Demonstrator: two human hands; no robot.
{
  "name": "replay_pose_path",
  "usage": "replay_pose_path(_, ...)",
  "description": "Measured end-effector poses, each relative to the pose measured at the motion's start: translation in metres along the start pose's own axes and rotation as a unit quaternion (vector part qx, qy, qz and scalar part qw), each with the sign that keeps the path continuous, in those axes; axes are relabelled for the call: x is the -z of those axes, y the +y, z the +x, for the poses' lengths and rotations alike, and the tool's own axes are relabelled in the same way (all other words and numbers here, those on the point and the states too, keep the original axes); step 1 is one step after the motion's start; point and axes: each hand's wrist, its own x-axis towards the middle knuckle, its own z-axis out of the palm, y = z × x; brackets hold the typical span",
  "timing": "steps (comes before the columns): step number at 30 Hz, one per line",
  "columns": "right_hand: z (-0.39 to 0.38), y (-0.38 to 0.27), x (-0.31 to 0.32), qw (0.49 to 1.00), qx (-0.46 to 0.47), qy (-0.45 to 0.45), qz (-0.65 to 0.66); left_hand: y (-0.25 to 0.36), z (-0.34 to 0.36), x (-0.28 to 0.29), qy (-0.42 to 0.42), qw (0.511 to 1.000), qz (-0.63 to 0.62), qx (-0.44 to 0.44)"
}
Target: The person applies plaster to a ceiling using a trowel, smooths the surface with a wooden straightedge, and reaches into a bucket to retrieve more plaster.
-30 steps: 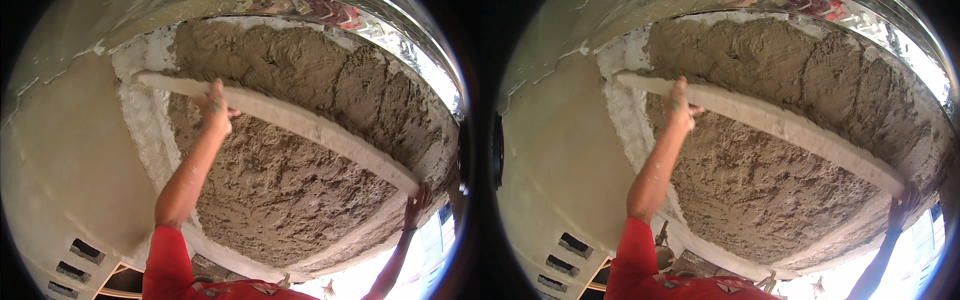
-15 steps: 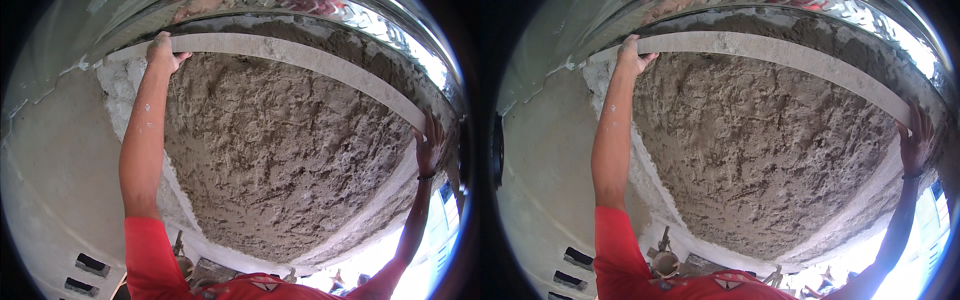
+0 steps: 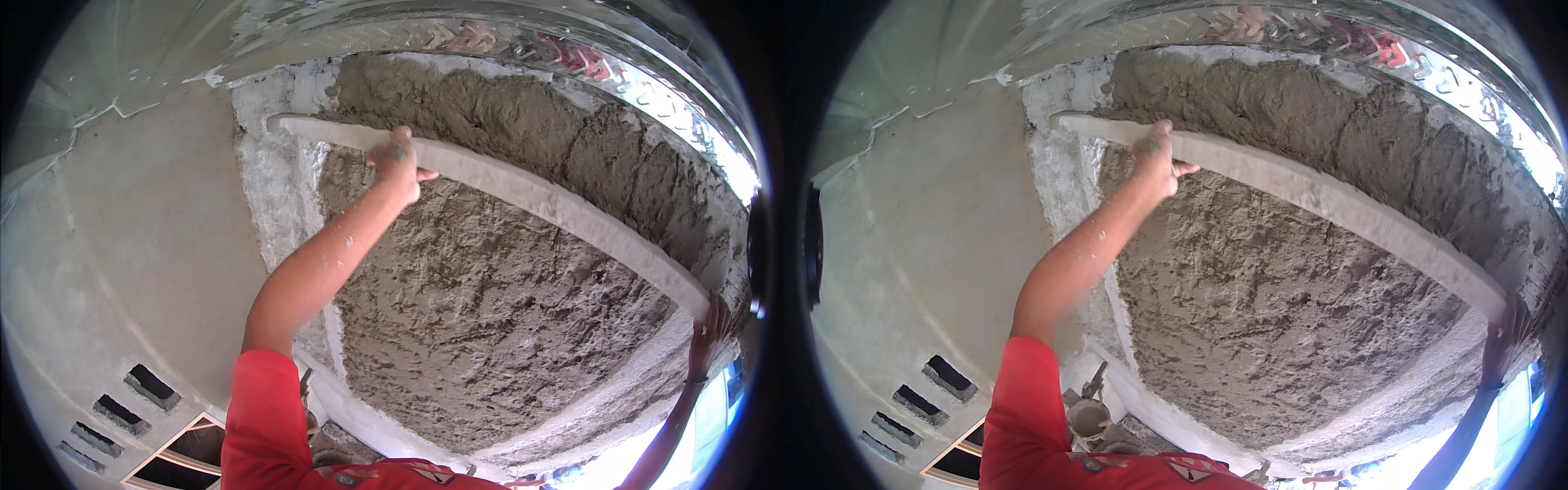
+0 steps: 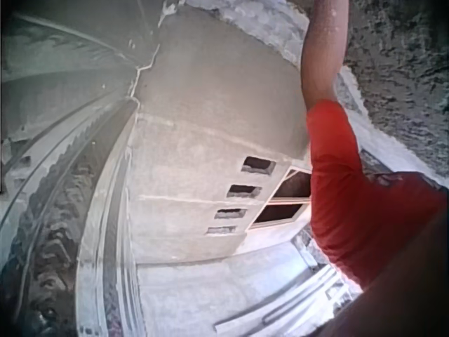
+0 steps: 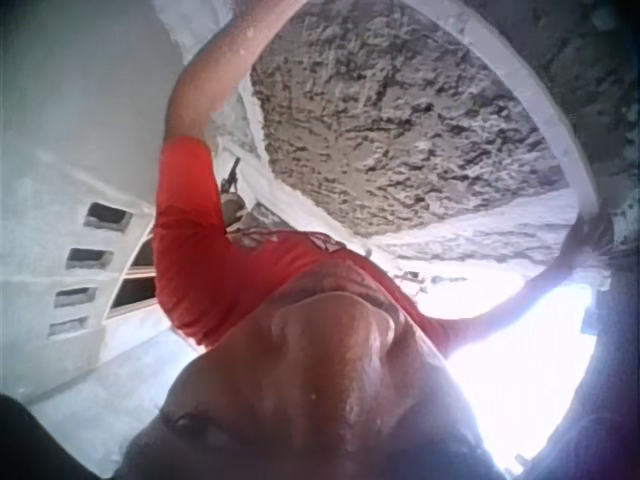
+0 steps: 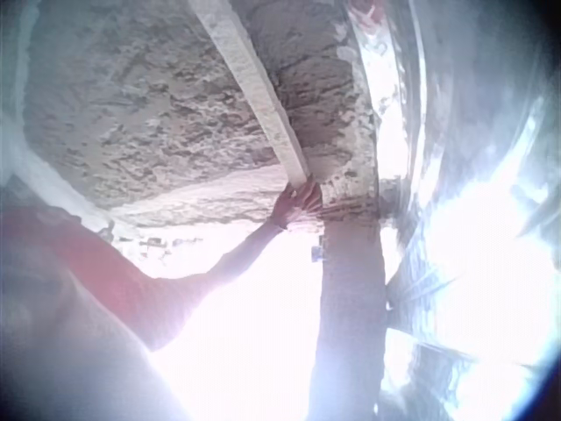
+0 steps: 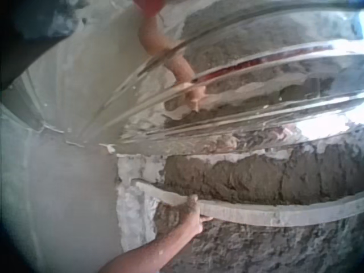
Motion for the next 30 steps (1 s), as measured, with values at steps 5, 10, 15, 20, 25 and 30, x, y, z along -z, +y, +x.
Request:
replay_pose_path(5, -0.011, 0.004, -0.012, 0.999, 0.02, 0.02, -0.015, -0.014, 0.006, -0.002, 0.015, 0.999, -0.011, -0.032)
replay_pose_path(10, 0.04, -0.001, -0.007, 0.999, -0.006, 0.014, -0.051, 0.023, 0.013, -0.014, -0.014, 0.998, -0.017, -0.061)
replay_pose_path(15, 0.104, 0.0, 0.027, 0.991, 0.051, 0.097, -0.079, 0.059, 0.056, -0.011, -0.07, 0.992, -0.027, -0.101)
replay_pose_path(20, 0.138, -0.01, 0.017, 0.987, 0.07, 0.143, -0.029, 0.091, 0.079, -0.02, -0.103, 0.989, -0.004, -0.102)
replay_pose_path(25, 0.163, -0.035, 0.008, 0.984, 0.052, 0.171, -0.001, 0.113, 0.103, -0.019, -0.088, 0.989, 0.017, -0.115)
replay_pose_path(30, 0.166, -0.022, 0.018, 0.981, 0.084, 0.171, 0.028, 0.105, 0.12, -0.018, -0.153, 0.985, 0.009, -0.073)
